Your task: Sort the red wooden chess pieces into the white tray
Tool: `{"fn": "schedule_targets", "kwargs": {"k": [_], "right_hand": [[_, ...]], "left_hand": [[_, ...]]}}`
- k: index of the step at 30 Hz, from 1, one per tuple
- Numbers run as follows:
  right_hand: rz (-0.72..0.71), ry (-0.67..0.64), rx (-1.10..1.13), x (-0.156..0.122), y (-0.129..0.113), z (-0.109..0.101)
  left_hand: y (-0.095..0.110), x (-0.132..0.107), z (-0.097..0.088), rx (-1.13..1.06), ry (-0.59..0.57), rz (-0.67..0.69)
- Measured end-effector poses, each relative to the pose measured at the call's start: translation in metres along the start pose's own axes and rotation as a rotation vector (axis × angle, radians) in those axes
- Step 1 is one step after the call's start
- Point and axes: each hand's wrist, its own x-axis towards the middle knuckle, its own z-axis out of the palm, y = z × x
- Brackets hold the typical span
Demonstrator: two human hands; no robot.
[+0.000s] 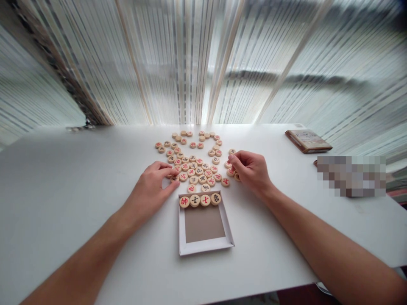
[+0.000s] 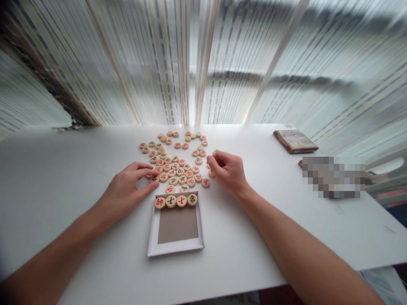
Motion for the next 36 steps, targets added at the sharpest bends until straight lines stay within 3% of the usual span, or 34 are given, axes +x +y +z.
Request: {"fn": "schedule_targets", "kwargs": {"k": [6, 13, 23, 31, 36], "right_hand": [[-0.018, 0.037, -0.059, 0.005, 0.003, -0.006], [-0.005, 0.147, -0.198, 0.026, 0.024, -0.024], [-0.214, -0.135, -0.335, 0.021, 0.024, -0.015], [-0.213, -0.179, -0.399, 0.021, 0.027, -0.014], [-0.149, -0.15, -0.445, 0.024, 0.025, -0.01]], "left_hand": [[-0.004, 0.001, 0.002, 0.035, 0.029, 0.012], [-0.007, 0.002, 0.004, 0.042, 0.063, 0.007], [-0.002, 0.002, 0.004, 0.0, 0.114, -0.005], [-0.003, 0.004, 0.005, 0.011, 0.143, 0.014], [-0.01, 0.01, -0.006, 0.024, 0.19, -0.022]]}}
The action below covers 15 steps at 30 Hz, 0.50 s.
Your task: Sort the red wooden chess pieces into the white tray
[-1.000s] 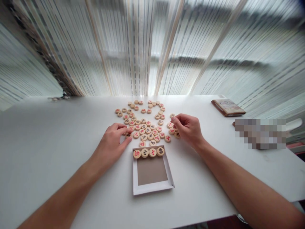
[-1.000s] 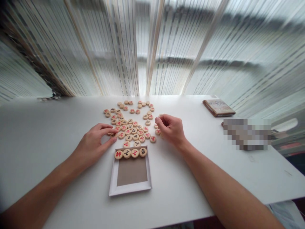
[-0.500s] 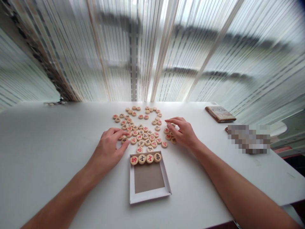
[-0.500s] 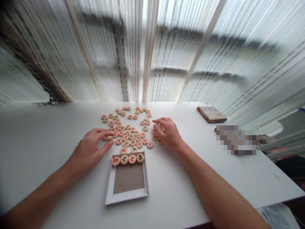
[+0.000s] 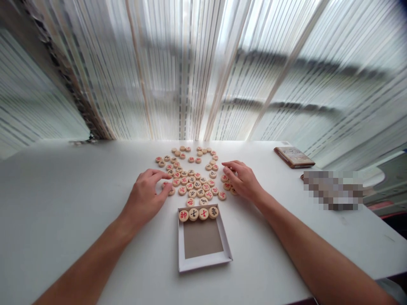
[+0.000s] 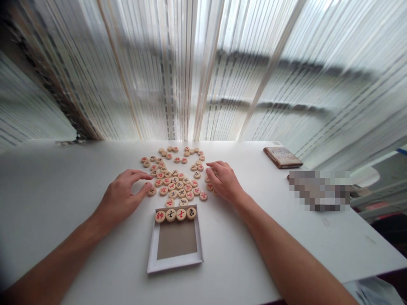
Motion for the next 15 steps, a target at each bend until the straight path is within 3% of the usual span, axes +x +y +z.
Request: {"fn": "schedule_targets", "kwargs": {"k": [4, 8, 15], "right_hand": [[0.106, 0.035, -0.065, 0.025, -0.003, -0.004], [0.223, -0.014, -0.094, 0.067, -0.006, -0.003], [0.416, -0.121, -0.07, 0.112, -0.005, 0.026]], "left_hand": [[-0.008, 0.006, -0.006, 0.024, 0.042, -0.035], [-0.011, 0.008, -0.003, 0.013, 0.045, -0.044], [-0.016, 0.008, 0.002, 0.008, 0.055, -0.055]]}}
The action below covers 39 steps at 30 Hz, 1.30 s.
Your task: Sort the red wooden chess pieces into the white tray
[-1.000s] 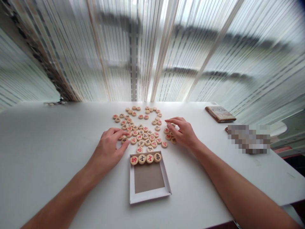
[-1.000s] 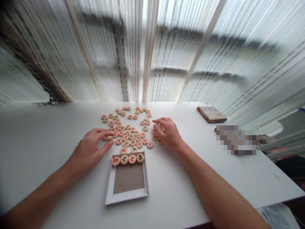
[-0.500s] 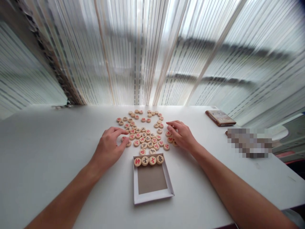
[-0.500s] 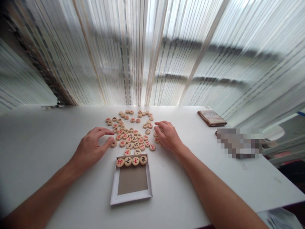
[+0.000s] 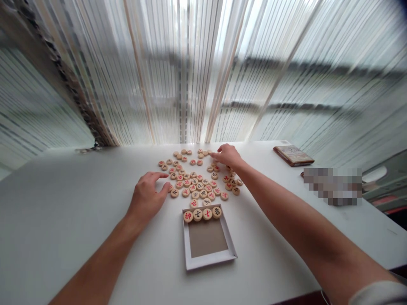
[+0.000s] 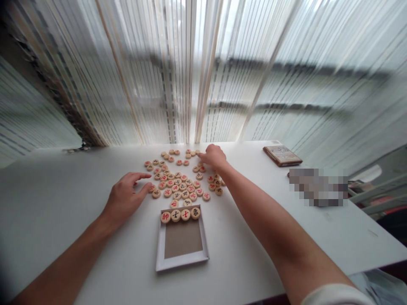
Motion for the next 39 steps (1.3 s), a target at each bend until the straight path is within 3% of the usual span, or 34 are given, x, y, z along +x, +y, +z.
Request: {"fn": "schedule_targets", "kwargs": {"k": [4, 8, 14, 16, 20, 24, 29, 39], "right_hand": [[-0.004, 0.032, 0.063, 0.002, -0.003, 0.009], [-0.025, 0.083, 0.125, -0.009, -0.005, 0.004], [-0.174, 0.164, 0.304, -0.062, -0.002, -0.018], [-0.223, 0.116, 0.41, -0.086, -0.001, -0.02], [-0.288, -0.128, 0.635, -0.129, -0.004, -0.014], [-0.327, -0.31, 0.812, -0.157, -0.01, -0.013], [-0.349, -0.431, 1.012, -0.173, -0.013, -0.016], [-0.213, -0.55, 1.191, -0.178, -0.017, -0.012]], "left_hand": [[-0.001, 0.0, 0.0, -0.003, -0.007, -0.002], [0.001, 0.0, 0.0, -0.023, -0.003, 0.003], [0.01, -0.005, 0.002, -0.096, 0.005, 0.012], [0.017, -0.009, 0.002, -0.136, -0.007, 0.026], [0.037, -0.02, 0.001, -0.215, -0.039, 0.064], [0.057, -0.033, 0.0, -0.281, -0.076, 0.087], [0.07, -0.043, -0.002, -0.518, -0.163, 0.04], [0.078, -0.051, -0.001, -0.798, -0.277, -0.05]]}}
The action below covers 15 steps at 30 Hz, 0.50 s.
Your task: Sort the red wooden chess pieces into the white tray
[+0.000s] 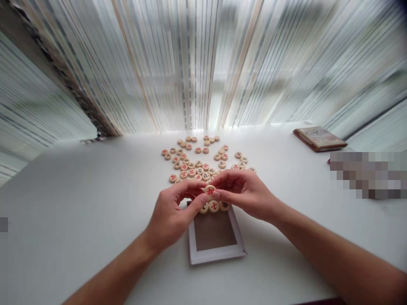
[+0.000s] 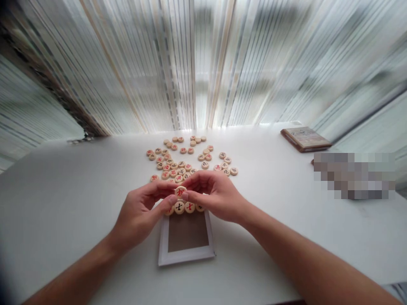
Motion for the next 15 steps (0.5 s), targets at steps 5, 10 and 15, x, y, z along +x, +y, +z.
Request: {"fn": "schedule_targets", "kwargs": {"k": [5, 10, 15], "right_hand": [[-0.003, -0.03, 0.015, -0.0009, 0.0002, 0.0019], [-0.027, 0.002, -0.008, -0.0039, -0.002, 0.0049], [-0.017, 0.032, 0.02, -0.0066, -0.0024, 0.0093]], "left_hand": [[0.0034, -0.0007, 0.0023, -0.023, 0.011, 0.016], [0.0015, -0.0025, 0.001, 0.014, 0.035, 0.056], [0.0016, -0.0038, -0.0007, 0.109, 0.047, 0.145]]}}
